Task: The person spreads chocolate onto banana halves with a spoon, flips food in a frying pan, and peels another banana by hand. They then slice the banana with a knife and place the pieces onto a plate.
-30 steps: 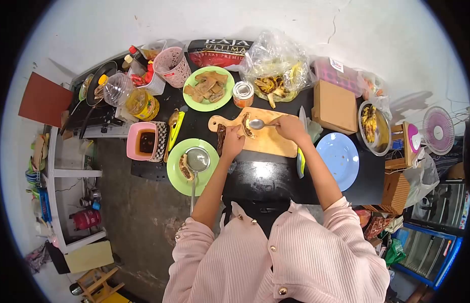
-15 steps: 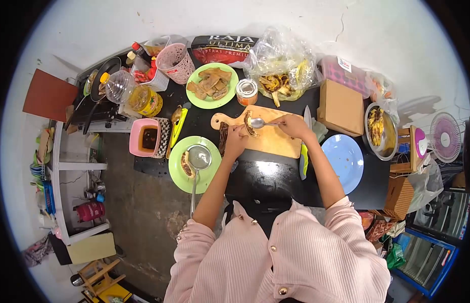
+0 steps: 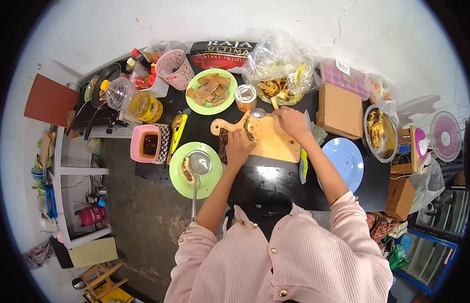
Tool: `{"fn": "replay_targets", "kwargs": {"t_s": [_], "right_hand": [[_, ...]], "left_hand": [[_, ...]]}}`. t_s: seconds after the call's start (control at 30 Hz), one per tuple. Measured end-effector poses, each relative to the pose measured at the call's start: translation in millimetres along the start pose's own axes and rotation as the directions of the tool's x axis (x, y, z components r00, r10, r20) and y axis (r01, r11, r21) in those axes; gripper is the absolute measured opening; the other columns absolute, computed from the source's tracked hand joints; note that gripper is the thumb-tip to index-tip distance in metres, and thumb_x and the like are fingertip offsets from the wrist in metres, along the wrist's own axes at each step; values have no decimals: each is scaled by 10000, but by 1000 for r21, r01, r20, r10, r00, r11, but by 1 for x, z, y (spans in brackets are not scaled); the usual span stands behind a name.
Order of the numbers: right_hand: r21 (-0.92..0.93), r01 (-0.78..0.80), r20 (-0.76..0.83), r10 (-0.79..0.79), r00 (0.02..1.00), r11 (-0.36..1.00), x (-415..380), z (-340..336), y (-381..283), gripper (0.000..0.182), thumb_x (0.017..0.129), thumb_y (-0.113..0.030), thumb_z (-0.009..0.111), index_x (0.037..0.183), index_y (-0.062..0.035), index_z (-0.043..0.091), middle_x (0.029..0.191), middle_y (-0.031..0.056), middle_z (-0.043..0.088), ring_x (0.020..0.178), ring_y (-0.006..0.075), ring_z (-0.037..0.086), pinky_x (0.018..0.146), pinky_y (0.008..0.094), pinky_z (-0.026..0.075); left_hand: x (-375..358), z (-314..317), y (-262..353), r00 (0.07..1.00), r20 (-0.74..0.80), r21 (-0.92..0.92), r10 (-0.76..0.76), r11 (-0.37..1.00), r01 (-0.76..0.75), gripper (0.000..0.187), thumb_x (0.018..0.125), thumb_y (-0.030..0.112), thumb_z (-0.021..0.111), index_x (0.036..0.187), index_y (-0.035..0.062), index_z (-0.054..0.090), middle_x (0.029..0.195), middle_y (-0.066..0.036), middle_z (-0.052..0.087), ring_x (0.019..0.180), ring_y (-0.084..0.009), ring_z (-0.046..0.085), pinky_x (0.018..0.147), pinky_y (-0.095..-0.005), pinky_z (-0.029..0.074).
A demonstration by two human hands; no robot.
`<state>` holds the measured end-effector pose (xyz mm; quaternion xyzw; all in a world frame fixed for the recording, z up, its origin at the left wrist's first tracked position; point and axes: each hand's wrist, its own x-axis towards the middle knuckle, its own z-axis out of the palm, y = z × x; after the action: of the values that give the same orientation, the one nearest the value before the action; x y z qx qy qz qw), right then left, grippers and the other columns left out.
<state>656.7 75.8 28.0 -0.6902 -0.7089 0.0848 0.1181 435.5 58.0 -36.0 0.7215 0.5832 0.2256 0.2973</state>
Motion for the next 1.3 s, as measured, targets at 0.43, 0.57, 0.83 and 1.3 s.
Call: {"fn": "replay_targets", "kwargs": {"t_s": [0.43, 0.57, 0.83, 1.3], "right_hand": [[141, 290, -15, -291, 957, 947, 42, 3, 11, 245, 834, -158, 509, 978, -223, 695, 865, 82, 638, 809, 279, 621, 692, 402, 503], [140, 329, 21, -335, 942, 934, 50, 4, 15, 241, 830, -158, 522, 999, -216, 685, 877, 70, 640, 816, 278, 621, 695, 407, 503], [173, 268, 85, -286, 954, 948, 54, -12, 21, 241, 821, -160, 521, 961, -230, 705, 888, 77, 665, 841, 279, 627, 735, 395, 499], [199, 49, 373, -122, 920, 979, 26, -30, 47, 278, 814, -194, 500, 1000, -239, 700, 937, 99, 674, 872, 297, 629, 789, 400, 499]], "left_hand": [[-4, 11, 18, 989, -127, 77, -70, 994, 81, 651, 649, 395, 768, 1153, 99, 481, 1126, -78, 453, 1106, -279, 447, 859, -484, 363], [-4, 15, 15, 987, -148, 78, -58, 994, 70, 632, 658, 377, 761, 1158, 96, 496, 1122, -76, 457, 1094, -276, 443, 866, -479, 363], [-7, 10, 24, 980, -189, 24, -66, 997, 72, 722, 640, 307, 769, 1219, 62, 414, 1087, -65, 469, 1061, -268, 451, 870, -429, 354], [-12, 11, 10, 987, -156, -70, 43, 996, -55, 782, 689, 163, 697, 1353, 40, 302, 1173, -44, 540, 1095, -262, 455, 960, -444, 294]]}}
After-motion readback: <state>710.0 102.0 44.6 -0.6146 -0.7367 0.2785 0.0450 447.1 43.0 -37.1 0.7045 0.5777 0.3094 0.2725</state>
